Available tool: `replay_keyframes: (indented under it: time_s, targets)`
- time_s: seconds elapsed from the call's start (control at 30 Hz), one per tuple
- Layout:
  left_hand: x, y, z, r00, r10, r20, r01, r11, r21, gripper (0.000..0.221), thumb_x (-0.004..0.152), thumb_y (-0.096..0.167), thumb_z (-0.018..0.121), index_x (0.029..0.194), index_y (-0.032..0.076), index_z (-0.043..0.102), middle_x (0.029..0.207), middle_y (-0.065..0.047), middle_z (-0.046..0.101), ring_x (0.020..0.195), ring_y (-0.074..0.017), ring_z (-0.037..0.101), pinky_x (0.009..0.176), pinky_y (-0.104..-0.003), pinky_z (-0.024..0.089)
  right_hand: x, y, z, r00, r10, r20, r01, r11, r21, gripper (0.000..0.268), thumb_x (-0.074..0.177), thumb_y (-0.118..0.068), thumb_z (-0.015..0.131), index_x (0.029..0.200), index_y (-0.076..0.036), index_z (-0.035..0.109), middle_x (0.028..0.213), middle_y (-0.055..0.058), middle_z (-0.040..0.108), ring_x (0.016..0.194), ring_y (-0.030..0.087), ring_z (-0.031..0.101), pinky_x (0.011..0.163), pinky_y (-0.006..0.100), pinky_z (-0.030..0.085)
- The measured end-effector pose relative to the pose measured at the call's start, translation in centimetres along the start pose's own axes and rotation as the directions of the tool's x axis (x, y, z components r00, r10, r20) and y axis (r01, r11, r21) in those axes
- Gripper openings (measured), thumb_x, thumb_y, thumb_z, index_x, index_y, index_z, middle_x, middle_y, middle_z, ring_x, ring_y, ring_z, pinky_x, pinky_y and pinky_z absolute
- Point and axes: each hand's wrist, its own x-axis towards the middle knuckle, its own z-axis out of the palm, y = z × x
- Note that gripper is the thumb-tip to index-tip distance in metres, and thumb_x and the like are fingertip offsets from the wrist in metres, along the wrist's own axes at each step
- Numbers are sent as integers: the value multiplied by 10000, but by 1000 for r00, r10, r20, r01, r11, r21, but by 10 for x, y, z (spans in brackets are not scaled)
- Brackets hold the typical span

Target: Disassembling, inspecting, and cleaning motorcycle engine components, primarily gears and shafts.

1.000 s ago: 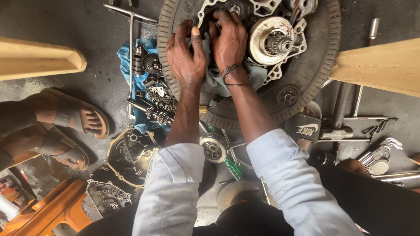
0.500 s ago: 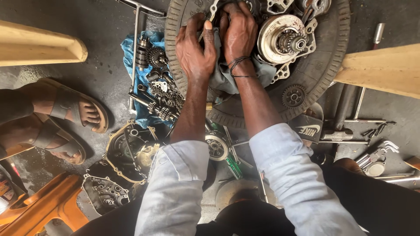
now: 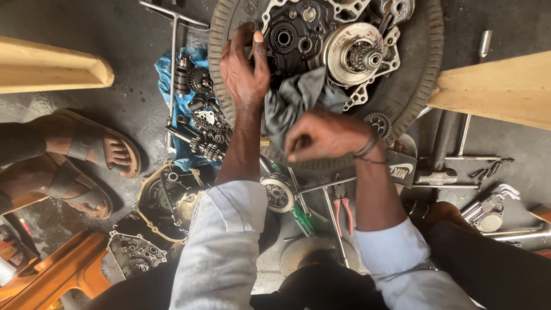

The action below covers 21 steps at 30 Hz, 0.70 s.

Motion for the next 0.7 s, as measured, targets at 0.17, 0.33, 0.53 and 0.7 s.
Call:
replay_keyframes:
  time_s: [0.17,0.33,0.53,0.7]
  targets:
    - [3,-20,11,1000,5,25,-4,1000,-29,375,1064,366,525,1218,57,672,1106,-128,778,982,-273,756,905,-455,589,6,-24,32,994,33,108,-26,998,-65,287,775,-245,814,1016,-93,782,871,69,780,766,177,740,714,325,584]
    - [-1,-13,8,999,42,10,-42,999,4,407,1071,408,495,1202,69,677,1041,-122,786,914,-268,757,837,-459,588,-1,-11,39,978,209,-21,-210,959,-189,402,706,-313,908,1024,-114,765,892,72,747,830,212,724,749,357,579]
    - [2,-16,10,994,-95,63,92,995,36,482,1053,483,462,1244,99,682,1015,-111,767,779,-290,717,720,-477,559,-3,17,36,897,62,-437,-246,892,-379,769,600,-231,942,1296,-111,638,1181,148,568,1088,342,604,901,434,518]
    - [2,-3,1,1000,15,15,-15,999,34,433,1076,462,478,1197,91,664,1023,-125,790,920,-298,725,842,-487,542,11,4,52,731,283,-620,-531,807,-258,349,812,-142,799,1147,-137,701,1100,95,669,1014,264,671,834,407,545]
